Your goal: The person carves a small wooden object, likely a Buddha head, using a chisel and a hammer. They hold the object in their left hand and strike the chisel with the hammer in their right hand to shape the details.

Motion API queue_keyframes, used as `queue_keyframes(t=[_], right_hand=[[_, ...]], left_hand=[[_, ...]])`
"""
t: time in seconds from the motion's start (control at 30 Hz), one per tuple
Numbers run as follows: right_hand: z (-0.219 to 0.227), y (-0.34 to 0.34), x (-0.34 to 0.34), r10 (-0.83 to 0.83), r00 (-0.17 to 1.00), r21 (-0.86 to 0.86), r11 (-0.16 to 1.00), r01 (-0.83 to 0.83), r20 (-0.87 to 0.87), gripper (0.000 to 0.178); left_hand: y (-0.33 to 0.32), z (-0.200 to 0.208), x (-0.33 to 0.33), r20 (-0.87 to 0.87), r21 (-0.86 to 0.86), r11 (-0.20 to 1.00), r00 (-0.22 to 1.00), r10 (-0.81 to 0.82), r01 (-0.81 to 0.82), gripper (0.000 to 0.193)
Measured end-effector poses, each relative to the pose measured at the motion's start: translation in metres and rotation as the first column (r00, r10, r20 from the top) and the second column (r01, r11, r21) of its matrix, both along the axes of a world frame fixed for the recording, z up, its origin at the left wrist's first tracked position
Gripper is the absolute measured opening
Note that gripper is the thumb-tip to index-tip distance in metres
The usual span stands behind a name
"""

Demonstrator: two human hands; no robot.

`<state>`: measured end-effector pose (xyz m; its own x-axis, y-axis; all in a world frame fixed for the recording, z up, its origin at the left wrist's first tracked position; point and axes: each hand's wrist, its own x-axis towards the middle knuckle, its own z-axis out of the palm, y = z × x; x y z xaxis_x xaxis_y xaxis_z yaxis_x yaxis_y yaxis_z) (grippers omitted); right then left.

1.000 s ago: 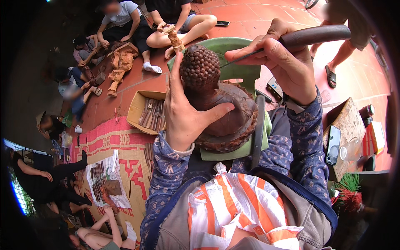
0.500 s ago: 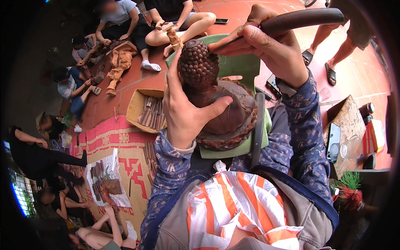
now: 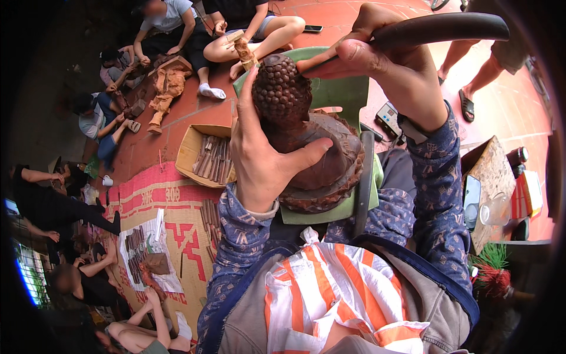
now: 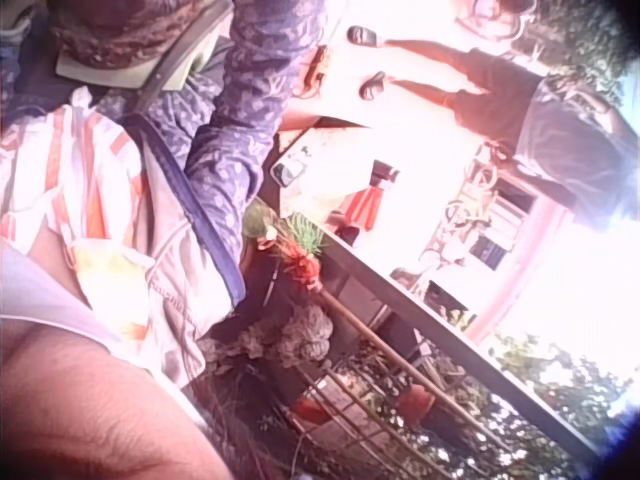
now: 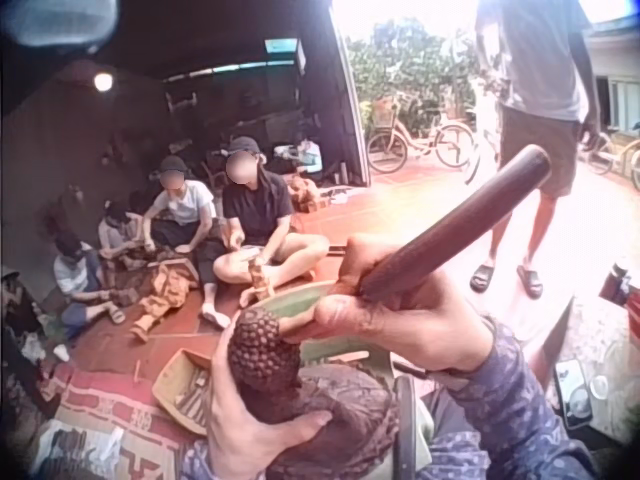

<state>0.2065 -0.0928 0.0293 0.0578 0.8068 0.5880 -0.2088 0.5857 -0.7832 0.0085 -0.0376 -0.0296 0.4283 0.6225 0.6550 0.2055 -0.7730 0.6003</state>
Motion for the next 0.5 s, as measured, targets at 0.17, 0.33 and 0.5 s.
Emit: queue_keyframes(t=[0.17, 0.33, 0.5], right_hand=[[-0.004, -0.001, -0.001, -0.021, 0.997, 0.066, 0.998, 0.017, 0.073, 0.016], [0.008, 0.002, 0.006, -0.075, 0.993, -0.103, 0.991, 0.084, 0.088, 0.016], [0.012, -0.010, -0.004, -0.176, 0.975, -0.096, 0.977, 0.190, 0.138, 0.014]], left_hand=[[-0.001, 0.000, 0.002, 0.023, -0.018, 1.000, 1.000, -0.006, 0.007, 0.110], [0.004, -0.003, 0.001, 0.024, -0.033, 0.999, 0.999, -0.034, 0.034, 0.109], [0.004, -0.002, 0.002, 0.053, -0.010, 0.999, 0.997, -0.049, 0.049, 0.108]])
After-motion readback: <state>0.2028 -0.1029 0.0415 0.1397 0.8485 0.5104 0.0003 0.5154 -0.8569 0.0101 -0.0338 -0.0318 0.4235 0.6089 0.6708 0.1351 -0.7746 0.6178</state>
